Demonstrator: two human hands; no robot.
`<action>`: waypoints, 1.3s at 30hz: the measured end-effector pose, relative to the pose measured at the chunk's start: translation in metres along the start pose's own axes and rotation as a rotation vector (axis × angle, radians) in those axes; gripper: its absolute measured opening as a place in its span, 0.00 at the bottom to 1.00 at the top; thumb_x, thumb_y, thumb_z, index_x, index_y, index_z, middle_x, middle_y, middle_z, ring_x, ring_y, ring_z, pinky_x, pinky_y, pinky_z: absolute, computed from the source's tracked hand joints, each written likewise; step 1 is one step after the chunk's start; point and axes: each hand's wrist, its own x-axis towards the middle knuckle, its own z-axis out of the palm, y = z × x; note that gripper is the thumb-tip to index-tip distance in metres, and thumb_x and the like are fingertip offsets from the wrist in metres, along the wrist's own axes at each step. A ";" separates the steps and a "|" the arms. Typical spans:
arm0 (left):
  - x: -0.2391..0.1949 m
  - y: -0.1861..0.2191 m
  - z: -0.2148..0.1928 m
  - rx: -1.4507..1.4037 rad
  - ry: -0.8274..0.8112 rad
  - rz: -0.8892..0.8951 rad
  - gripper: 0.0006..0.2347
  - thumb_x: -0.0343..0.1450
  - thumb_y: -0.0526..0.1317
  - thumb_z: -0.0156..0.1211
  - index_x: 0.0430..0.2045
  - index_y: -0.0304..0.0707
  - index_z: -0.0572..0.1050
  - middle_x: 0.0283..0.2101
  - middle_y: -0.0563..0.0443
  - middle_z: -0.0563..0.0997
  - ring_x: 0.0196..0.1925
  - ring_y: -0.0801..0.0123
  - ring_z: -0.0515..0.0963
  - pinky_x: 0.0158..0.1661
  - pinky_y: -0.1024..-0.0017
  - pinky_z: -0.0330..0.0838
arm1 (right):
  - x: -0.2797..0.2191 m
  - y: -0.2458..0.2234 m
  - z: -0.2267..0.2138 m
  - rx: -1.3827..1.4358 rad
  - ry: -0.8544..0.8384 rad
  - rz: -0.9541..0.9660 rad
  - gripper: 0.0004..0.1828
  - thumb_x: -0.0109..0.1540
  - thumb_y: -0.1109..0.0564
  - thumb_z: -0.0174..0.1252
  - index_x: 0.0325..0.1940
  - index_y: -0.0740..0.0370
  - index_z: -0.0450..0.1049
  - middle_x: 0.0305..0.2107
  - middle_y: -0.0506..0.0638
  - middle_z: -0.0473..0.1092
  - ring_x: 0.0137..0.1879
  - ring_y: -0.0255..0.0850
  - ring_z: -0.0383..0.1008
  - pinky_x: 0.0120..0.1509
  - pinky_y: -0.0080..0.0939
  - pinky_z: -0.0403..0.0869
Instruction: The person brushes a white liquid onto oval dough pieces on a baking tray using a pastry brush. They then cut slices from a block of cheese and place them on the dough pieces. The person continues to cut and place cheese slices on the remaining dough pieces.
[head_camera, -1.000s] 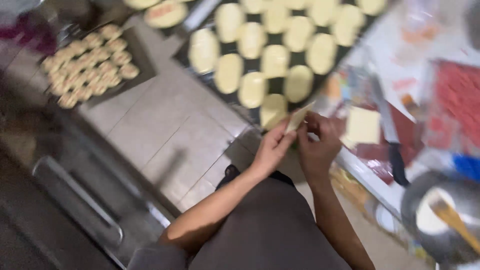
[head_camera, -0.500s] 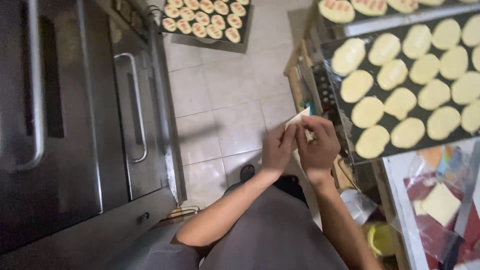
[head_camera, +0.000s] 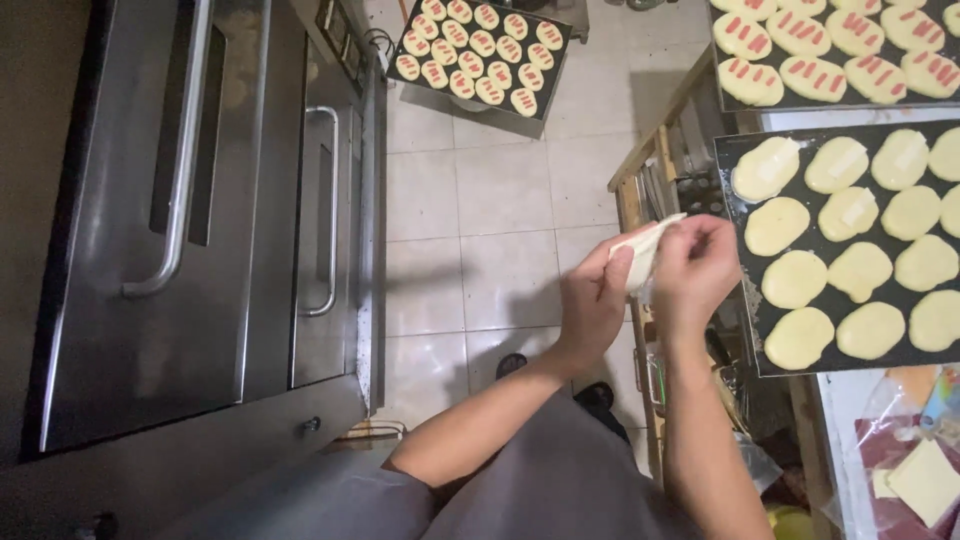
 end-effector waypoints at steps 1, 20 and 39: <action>0.002 0.001 -0.001 -0.031 0.017 -0.020 0.15 0.81 0.44 0.48 0.54 0.41 0.81 0.37 0.43 0.86 0.36 0.73 0.80 0.40 0.68 0.77 | 0.003 0.005 0.001 0.073 -0.018 0.104 0.03 0.66 0.63 0.55 0.41 0.64 0.74 0.26 0.53 0.71 0.34 0.40 0.72 0.43 0.41 0.73; 0.009 -0.006 -0.024 -0.074 0.125 -0.133 0.18 0.82 0.48 0.46 0.46 0.33 0.80 0.36 0.43 0.83 0.39 0.66 0.82 0.43 0.60 0.78 | -0.025 0.009 0.031 0.046 0.003 0.042 0.05 0.73 0.63 0.59 0.44 0.68 0.75 0.28 0.56 0.71 0.37 0.44 0.74 0.43 0.45 0.77; 0.029 -0.089 -0.091 0.050 -0.106 -0.436 0.18 0.76 0.55 0.60 0.26 0.41 0.81 0.24 0.52 0.82 0.26 0.76 0.79 0.33 0.74 0.76 | -0.044 -0.002 0.022 0.594 -0.194 0.858 0.10 0.72 0.60 0.53 0.39 0.60 0.77 0.24 0.47 0.64 0.34 0.36 0.66 0.47 0.43 0.74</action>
